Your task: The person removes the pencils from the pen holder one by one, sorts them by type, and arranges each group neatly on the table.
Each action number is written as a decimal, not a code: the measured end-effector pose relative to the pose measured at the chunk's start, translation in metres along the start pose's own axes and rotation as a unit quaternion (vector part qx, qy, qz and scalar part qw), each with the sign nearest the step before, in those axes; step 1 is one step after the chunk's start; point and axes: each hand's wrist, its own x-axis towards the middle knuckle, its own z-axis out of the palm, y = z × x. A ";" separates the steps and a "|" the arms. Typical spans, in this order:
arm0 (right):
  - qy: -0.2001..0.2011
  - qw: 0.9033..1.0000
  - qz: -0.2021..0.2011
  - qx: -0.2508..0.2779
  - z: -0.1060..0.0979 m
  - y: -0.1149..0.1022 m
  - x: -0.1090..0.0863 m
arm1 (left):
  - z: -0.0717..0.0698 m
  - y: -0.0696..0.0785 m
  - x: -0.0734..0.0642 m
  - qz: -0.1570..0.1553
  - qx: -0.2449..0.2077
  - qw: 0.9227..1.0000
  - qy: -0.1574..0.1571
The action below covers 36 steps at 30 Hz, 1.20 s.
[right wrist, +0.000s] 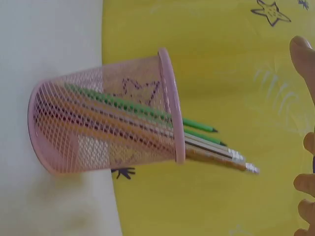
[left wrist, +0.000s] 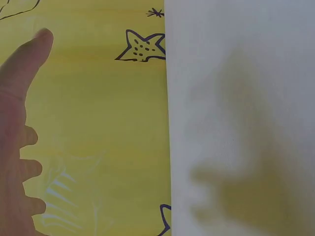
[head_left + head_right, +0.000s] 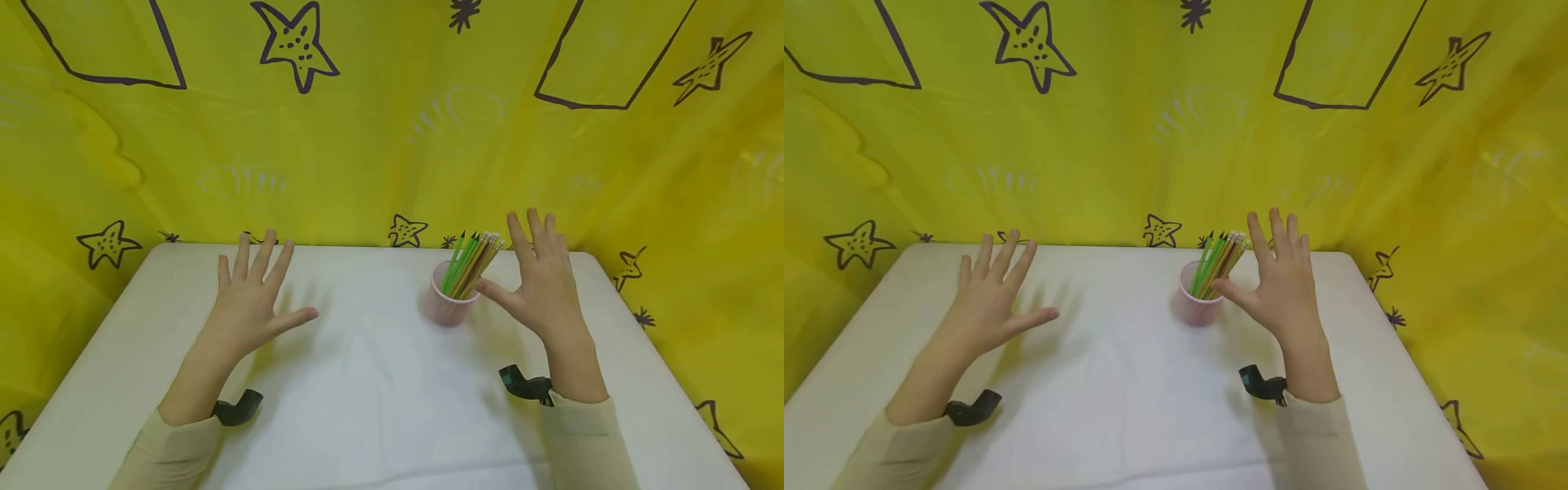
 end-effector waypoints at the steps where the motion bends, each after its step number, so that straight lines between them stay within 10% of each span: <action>1: -0.005 1.000 0.008 0.002 -0.001 0.003 0.000 | 0.001 0.000 0.000 0.001 -0.001 1.000 -0.001; 17: -0.155 0.978 0.124 0.058 0.006 0.032 0.000 | 0.012 0.021 0.004 0.018 -0.133 0.989 -0.066; 36: -0.257 0.948 0.079 0.172 0.036 0.022 -0.004 | 0.038 0.061 0.001 0.062 -0.220 0.966 -0.120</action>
